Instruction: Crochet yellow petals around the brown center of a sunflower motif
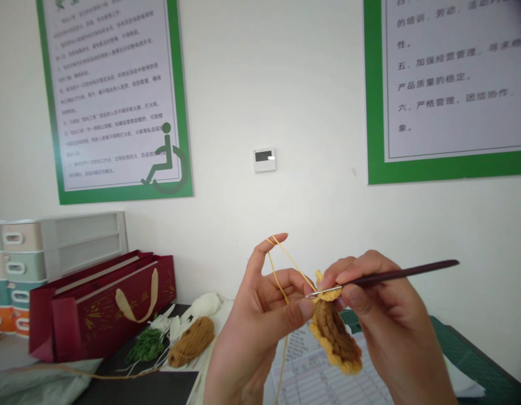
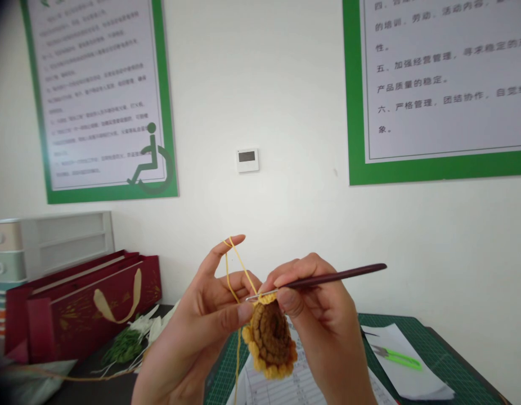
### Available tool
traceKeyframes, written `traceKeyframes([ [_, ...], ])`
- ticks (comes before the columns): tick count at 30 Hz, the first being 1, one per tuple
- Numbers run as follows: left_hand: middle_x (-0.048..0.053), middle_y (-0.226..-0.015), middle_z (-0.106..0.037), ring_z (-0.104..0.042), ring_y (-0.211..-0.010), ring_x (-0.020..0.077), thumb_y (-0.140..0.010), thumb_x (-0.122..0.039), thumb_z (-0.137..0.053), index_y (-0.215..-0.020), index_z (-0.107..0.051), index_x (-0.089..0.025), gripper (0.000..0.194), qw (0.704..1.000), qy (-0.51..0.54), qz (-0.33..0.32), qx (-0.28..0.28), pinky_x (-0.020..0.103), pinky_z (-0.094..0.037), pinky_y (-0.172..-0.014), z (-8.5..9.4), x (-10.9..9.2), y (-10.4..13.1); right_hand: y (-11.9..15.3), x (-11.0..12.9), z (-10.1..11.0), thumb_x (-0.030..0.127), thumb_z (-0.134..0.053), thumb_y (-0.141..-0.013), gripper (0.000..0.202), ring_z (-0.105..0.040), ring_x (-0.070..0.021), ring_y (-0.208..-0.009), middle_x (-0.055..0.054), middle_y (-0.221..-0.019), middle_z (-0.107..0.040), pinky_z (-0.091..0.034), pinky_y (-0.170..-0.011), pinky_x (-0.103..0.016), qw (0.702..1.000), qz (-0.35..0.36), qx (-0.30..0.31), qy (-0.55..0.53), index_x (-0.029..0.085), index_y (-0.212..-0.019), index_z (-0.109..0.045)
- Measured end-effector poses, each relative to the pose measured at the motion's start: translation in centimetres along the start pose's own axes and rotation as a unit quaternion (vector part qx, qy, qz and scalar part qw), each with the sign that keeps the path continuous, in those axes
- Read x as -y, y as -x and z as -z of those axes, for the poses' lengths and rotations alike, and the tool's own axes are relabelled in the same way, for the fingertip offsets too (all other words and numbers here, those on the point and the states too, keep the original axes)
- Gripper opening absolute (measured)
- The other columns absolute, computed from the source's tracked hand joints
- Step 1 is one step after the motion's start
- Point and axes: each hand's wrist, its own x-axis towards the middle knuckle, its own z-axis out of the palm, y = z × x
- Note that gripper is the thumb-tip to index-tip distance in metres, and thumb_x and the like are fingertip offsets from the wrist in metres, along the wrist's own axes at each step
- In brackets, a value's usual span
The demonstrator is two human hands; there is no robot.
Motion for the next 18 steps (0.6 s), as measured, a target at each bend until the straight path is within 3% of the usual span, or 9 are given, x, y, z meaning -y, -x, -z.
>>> traceKeyframes([
  [5,0.0,-0.083,-0.069,-0.064,-0.076,0.0149,-0.081,-0.008,-0.082,-0.146,-0.036,-0.027,0.081,1.0,-0.012,-0.005,-0.016,0.028,-0.048,-0.072,-0.2,0.2,-0.1,0.0,0.1,-0.2,0.028,-0.069,-0.097,0.002,-0.068,-0.007,-0.072,0.002,-0.086,-0.074,-0.056,-0.064,-0.013,0.998,0.003,-0.023,0.055,0.027,-0.095,-0.07],
  [10,-0.003,-0.084,-0.067,-0.062,-0.07,0.0158,-0.076,-0.014,-0.089,-0.152,-0.028,-0.034,0.1,0.992,-0.088,-0.046,-0.084,0.028,-0.059,-0.058,-1.3,0.4,-0.1,0.0,0.3,-0.1,0.022,-0.068,-0.096,0.009,-0.072,-0.0086,-0.081,0.001,-0.091,-0.074,-0.058,-0.068,-0.013,0.981,0.059,-0.024,0.184,0.03,-0.097,-0.071],
  [15,-0.005,-0.075,-0.071,-0.054,-0.051,0.0062,-0.077,-0.01,-0.086,-0.152,-0.035,-0.031,0.093,0.98,-0.136,-0.07,-0.129,0.016,-0.047,-0.05,-1.9,0.4,-0.1,0.1,0.3,0.0,0.024,-0.069,-0.096,0.006,-0.073,-0.0112,-0.087,0.001,-0.091,-0.075,-0.06,-0.074,-0.017,0.974,0.051,-0.026,0.219,0.029,-0.096,-0.071],
  [18,-0.005,-0.071,-0.071,-0.056,-0.051,0.0061,-0.075,-0.009,-0.087,-0.15,-0.04,-0.028,0.09,0.979,-0.131,-0.073,-0.138,0.015,-0.045,-0.05,-1.8,0.4,-0.1,0.2,0.2,-0.1,0.029,-0.07,-0.096,0.001,-0.069,-0.0097,-0.077,0.001,-0.087,-0.073,-0.057,-0.067,-0.016,0.981,0.011,-0.047,0.19,0.028,-0.095,-0.071],
])
